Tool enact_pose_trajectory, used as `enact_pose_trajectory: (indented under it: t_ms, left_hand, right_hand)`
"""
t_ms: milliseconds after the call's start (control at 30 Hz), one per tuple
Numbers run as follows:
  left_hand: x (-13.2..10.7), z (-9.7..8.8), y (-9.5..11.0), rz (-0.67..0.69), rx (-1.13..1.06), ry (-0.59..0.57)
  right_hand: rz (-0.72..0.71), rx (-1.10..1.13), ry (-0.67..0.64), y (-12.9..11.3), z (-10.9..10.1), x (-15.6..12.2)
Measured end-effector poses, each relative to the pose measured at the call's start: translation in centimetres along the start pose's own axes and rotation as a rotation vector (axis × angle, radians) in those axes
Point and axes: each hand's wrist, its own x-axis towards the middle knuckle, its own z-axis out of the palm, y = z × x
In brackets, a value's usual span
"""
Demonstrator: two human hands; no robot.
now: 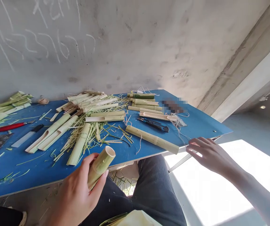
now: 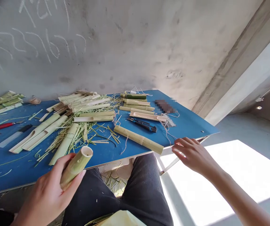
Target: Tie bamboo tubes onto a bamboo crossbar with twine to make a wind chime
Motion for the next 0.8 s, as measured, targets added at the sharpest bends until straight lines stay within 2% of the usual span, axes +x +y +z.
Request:
enact_pose_trajectory:
  t_ms: [133,167,233,300,367,467,567,667,733,800]
  left_hand:
    - [1.0,1.5,2.6,0.012,-0.231,-0.144]
    - [1.0,1.7,2.9,0.004,-0.266,-0.166]
    - [1.1,1.9,2.9,-0.007,-0.289,-0.168]
    - [1.3,1.7,2.5,0.012,-0.236,-0.12]
    - [2.1,1.3,1.9,0.07,-0.11,-0.075]
    - [4.3,1.0,1.6,0.147,0.168,-0.098]
    - [7.1,2.2,2.5,0.1,0.402,-0.195]
    - [9.3,4.7,3.5,0.035,0.477,-0.284]
    - [10.0,6.2,3.8,0.019,0.47,-0.279]
    - [10.1,7.3,3.6,0.032,0.443,-0.211]
  right_hand:
    - [0.24,0.268,0.08,0.7,-2.0,1.6]
    - [0.262,0.292,0.076,0.8,-2.4,1.8]
    - [0.206,0.277,0.024,0.5,-2.6,2.0]
    - [0.101,0.272,-0.046,-0.2,-2.3,1.8]
    - [0.072,0.345,-0.061,-0.9,-2.0,1.5]
    - [0.221,0.554,0.05,-0.9,-2.6,1.7]
    - [0.314,0.82,0.206,-0.7,-5.4,3.5]
    - [0.276,1.024,0.327,-1.3,-10.0,6.6]
    - [0.253,1.036,0.417,-2.3,-13.3,8.7]
    - [0.23,0.953,0.537,-3.3,-16.2,10.7]
